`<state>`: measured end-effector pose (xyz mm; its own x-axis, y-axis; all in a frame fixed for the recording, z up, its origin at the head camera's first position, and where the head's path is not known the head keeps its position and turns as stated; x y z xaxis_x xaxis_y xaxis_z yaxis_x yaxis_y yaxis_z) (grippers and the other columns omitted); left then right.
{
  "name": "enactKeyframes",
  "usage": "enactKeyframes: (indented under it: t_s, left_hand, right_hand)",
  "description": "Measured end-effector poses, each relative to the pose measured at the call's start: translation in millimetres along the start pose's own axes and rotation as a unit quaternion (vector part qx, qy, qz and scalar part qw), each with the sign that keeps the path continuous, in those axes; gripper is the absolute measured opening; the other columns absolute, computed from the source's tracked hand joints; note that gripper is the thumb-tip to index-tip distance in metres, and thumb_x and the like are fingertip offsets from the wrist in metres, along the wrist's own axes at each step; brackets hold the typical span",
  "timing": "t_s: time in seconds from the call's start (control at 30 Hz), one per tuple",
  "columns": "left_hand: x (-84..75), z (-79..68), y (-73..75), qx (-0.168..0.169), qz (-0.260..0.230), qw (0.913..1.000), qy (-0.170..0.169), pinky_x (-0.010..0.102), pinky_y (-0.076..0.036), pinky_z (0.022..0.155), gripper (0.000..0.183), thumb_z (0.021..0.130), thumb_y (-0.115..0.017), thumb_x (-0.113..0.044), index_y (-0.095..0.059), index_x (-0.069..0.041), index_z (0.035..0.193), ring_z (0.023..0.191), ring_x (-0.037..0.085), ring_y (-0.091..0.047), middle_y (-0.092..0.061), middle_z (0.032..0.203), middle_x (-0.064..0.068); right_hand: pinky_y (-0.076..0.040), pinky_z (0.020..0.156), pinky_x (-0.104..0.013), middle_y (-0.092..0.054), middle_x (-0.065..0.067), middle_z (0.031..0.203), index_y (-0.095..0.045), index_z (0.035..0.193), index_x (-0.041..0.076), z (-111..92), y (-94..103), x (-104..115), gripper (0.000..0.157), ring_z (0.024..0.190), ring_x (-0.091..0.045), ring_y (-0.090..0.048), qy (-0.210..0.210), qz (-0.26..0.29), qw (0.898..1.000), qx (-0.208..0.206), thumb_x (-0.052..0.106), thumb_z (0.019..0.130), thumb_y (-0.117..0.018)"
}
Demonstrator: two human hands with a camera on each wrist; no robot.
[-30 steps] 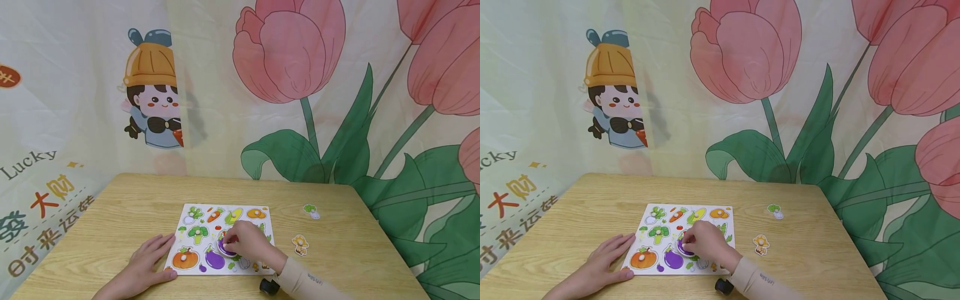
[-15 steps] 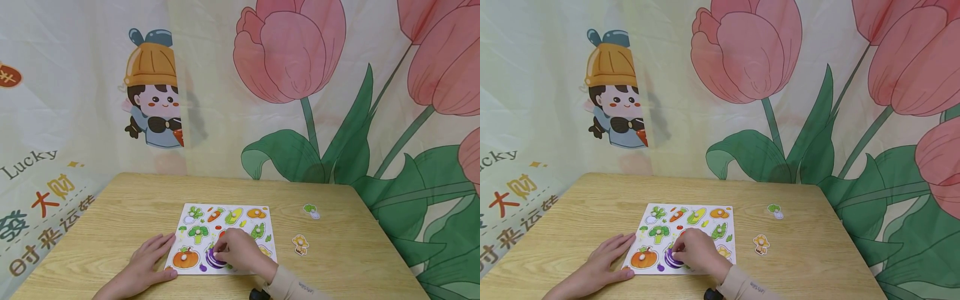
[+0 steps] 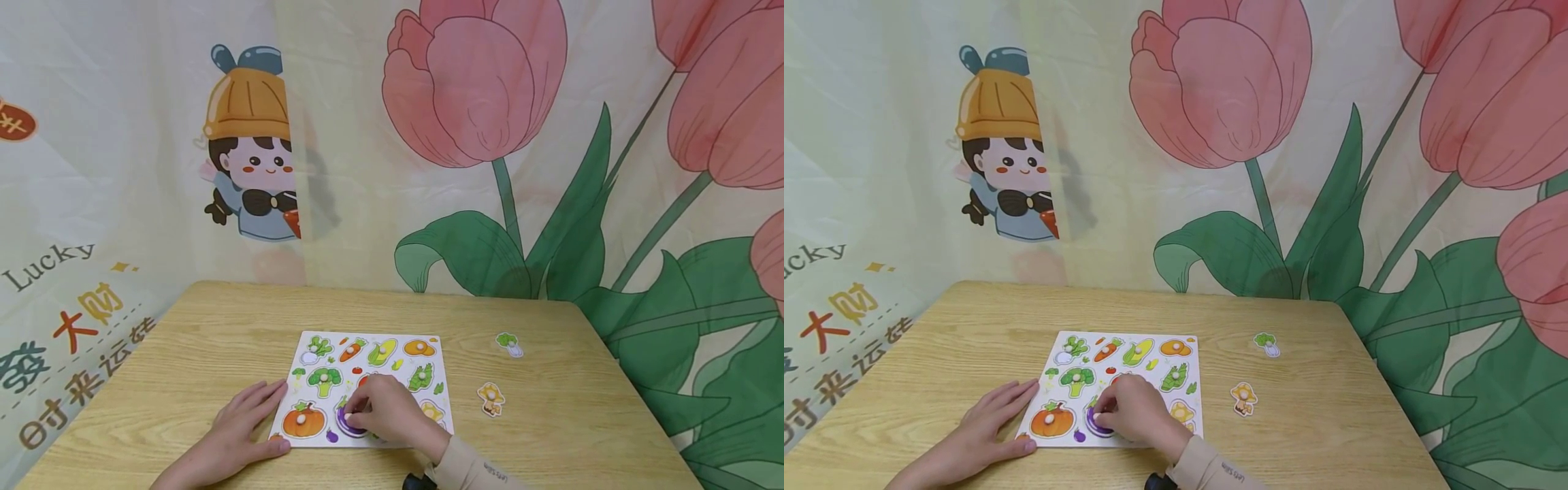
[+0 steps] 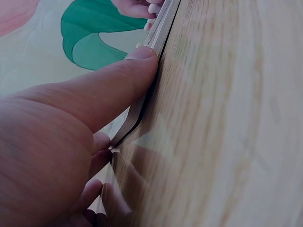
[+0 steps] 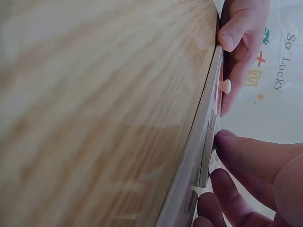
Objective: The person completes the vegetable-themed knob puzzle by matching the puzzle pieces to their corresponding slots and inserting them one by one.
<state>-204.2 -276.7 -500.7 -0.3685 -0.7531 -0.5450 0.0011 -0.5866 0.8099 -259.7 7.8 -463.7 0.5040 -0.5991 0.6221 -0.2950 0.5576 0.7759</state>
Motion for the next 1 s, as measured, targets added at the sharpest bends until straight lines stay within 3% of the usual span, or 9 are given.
enactKeyframes:
  t_s: [1.0]
  left_hand:
    - [-1.4,0.6,0.1,-0.001,0.005,1.0,0.006,0.079,-0.025,0.107,0.095,0.085,-0.086,-0.053,-0.05,-0.006,0.159,0.15,0.05,-0.028,-0.044,0.164,0.021]
  right_hand:
    - [-0.042,0.065,-0.017,-0.063,0.021,0.077,-0.084,0.084,0.022,2.1,-3.2,1.4,0.008,0.072,0.002,-0.05,0.007,-0.017,1.0,0.0,0.017,0.089,-0.087]
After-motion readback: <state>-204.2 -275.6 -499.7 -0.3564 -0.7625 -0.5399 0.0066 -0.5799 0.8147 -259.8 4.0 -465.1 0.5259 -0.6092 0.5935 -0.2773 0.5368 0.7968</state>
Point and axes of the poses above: each hand's wrist, its own z-axis towards the middle knuckle, its own y-axis out of the back of the hand, x = y × z, the point moved 2 cm from there along z, towards the middle knuckle
